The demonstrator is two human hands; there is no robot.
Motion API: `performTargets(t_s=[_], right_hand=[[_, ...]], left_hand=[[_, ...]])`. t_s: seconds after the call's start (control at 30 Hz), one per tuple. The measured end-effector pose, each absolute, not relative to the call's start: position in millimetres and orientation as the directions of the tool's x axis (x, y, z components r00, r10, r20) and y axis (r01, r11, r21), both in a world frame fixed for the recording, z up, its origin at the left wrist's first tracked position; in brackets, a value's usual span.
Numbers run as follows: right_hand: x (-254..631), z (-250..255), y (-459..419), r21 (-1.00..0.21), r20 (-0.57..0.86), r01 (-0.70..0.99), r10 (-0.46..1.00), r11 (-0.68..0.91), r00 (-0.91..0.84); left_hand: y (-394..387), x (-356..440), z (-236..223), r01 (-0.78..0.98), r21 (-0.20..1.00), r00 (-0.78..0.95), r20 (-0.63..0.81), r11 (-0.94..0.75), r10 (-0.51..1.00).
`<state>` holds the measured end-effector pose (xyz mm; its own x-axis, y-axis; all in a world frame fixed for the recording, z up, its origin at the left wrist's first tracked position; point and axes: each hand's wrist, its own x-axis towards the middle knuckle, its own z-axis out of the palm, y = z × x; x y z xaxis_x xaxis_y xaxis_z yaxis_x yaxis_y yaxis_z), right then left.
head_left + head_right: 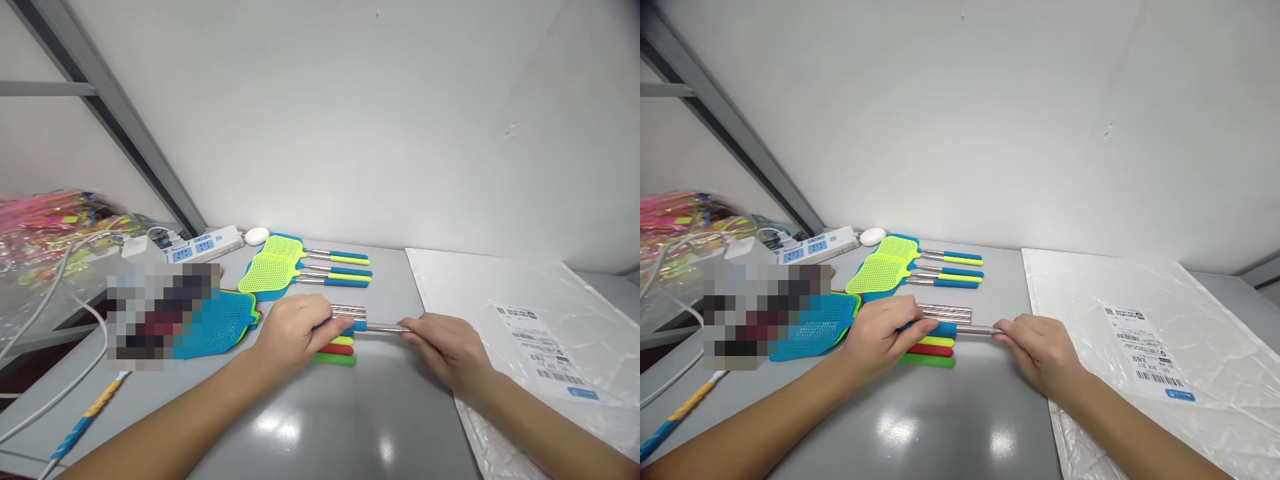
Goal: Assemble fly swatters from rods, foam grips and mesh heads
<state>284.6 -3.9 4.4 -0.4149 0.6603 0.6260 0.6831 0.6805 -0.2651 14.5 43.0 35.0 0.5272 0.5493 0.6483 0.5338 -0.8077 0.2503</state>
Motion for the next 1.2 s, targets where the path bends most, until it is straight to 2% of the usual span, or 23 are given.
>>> performTargets(t_s=[0.13,0.3,0.47,0.67,0.87,1.0,1.2], right_hand=[[288,7,1,-0.271,0.616,0.731,0.696,0.626,-0.368],[280,11,2,-0.084,0.576,0.769,0.661,0.633,-0.481],[267,10,-4,0.034,0.522,0.786,0.660,0.618,-0.541],[270,1,-4,-0.127,0.508,0.769,0.707,0.626,-0.492],[274,-1,-1,-0.240,0.472,0.769,0.763,0.593,-0.441],[276,-3,-1,-0.226,0.485,0.765,0.751,0.603,-0.448],[278,-2,1,-0.132,0.510,0.773,0.711,0.621,-0.484]], left_hand=[[45,15,33,0.508,0.185,0.619,0.601,-0.841,0.506],[41,20,29,0.533,0.094,0.734,0.444,-0.841,0.515],[35,26,30,0.494,0.044,0.753,0.478,-0.868,0.452],[42,18,32,0.440,0.070,0.681,0.624,-0.895,0.384],[53,10,35,0.463,0.033,0.677,0.631,-0.886,0.378],[50,10,37,0.465,0.022,0.706,0.594,-0.885,0.386],[48,10,43,0.484,-0.016,0.742,0.539,-0.875,0.400]])
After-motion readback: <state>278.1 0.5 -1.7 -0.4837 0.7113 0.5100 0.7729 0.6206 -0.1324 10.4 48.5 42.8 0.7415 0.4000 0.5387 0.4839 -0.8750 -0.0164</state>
